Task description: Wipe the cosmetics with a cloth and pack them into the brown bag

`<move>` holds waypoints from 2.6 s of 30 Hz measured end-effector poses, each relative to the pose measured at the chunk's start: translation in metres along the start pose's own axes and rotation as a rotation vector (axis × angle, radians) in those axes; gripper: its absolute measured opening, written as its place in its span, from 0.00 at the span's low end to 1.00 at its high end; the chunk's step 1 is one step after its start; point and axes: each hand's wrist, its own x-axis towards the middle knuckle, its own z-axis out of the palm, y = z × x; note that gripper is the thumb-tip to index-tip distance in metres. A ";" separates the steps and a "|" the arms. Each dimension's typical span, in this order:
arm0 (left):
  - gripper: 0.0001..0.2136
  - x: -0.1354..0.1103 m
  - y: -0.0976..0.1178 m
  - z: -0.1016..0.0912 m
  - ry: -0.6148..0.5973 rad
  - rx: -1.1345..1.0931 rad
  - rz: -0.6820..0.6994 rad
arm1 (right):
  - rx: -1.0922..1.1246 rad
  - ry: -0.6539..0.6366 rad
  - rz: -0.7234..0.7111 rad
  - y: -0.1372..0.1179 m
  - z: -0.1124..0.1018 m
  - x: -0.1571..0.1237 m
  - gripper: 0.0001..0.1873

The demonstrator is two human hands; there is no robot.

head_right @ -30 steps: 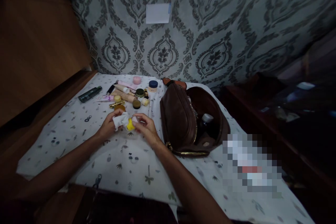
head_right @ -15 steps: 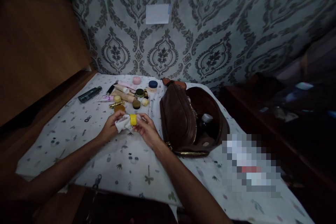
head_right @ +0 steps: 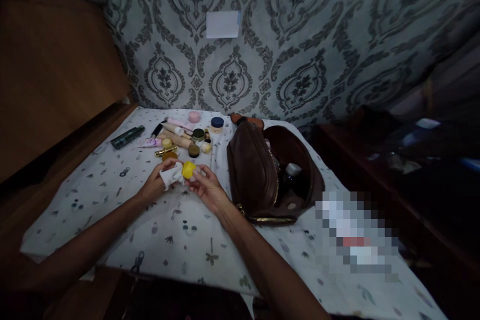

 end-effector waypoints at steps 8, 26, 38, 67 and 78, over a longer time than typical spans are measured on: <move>0.16 0.000 0.001 0.000 0.110 -0.151 -0.135 | -0.386 -0.046 -0.083 0.001 0.009 -0.006 0.28; 0.14 -0.006 0.043 0.027 -0.077 1.377 0.886 | -0.642 0.088 -0.499 -0.149 0.015 -0.145 0.22; 0.20 -0.002 0.049 0.155 -0.457 1.337 1.305 | -1.562 0.250 -0.664 -0.207 -0.044 -0.154 0.17; 0.20 0.003 0.025 0.149 -0.395 1.280 1.310 | -2.406 -0.387 0.095 -0.192 -0.050 -0.105 0.10; 0.19 0.003 0.029 0.146 -0.418 1.291 1.320 | -2.248 -0.344 -0.034 -0.221 -0.041 -0.115 0.08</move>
